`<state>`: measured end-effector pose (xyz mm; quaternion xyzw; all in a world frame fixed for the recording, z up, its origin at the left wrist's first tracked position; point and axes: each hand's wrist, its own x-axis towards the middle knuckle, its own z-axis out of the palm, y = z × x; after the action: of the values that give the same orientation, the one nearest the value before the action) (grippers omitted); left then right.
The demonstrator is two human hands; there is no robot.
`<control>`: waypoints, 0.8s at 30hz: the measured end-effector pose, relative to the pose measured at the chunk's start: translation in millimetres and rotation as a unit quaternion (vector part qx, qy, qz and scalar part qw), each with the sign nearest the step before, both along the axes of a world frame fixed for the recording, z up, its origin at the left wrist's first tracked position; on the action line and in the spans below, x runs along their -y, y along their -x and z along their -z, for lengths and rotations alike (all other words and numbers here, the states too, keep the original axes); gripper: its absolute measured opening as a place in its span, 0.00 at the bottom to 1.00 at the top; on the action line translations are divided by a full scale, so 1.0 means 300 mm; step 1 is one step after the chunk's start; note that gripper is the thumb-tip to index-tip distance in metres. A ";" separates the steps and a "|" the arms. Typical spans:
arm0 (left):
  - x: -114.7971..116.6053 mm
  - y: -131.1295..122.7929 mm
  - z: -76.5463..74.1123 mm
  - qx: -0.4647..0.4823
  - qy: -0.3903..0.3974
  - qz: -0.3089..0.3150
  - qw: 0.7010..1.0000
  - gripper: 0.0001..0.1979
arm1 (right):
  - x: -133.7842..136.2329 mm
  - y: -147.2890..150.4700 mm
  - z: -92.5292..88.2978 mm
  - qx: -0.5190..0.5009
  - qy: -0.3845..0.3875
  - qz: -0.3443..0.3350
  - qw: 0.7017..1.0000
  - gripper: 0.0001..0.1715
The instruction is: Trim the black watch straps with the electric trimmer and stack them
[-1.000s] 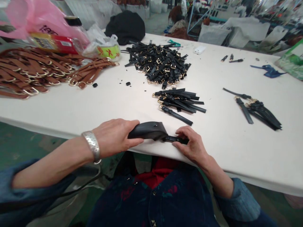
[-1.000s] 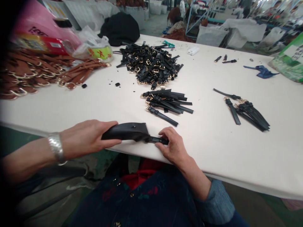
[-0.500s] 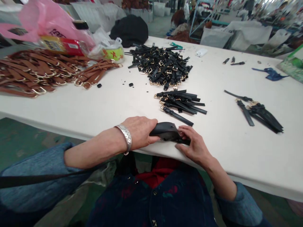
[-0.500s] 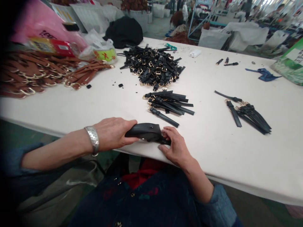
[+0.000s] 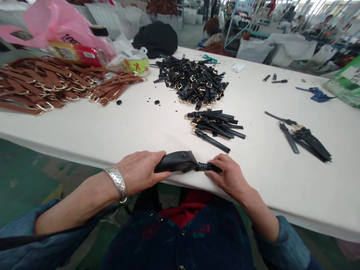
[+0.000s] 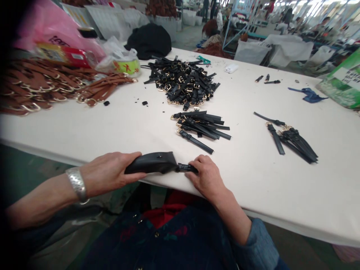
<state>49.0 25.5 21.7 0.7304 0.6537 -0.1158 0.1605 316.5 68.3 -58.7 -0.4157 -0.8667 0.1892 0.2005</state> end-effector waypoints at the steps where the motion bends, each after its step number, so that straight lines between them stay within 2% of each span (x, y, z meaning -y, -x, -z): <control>1: -0.001 0.000 0.001 0.003 0.001 -0.001 1.000 0.22 | -0.001 0.007 0.001 0.007 -0.002 -0.006 1.000 0.08; 7: 0.000 0.003 0.008 0.021 0.008 -0.001 1.000 0.22 | -0.006 0.040 0.003 0.032 -0.014 -0.016 0.999 0.11; 13: 0.003 0.005 0.018 0.037 0.007 -0.007 0.999 0.21 | -0.001 0.057 0.007 0.027 0.027 -0.004 0.999 0.12; 24: 0.021 0.026 0.065 0.092 -0.029 -0.023 0.995 0.20 | 0.001 0.069 0.021 0.093 -0.025 -0.031 0.995 0.15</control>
<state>41.2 19.1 2.3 0.7272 0.6557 -0.0254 0.2012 295.7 68.1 -65.1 -0.3996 -0.8983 0.1346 0.1235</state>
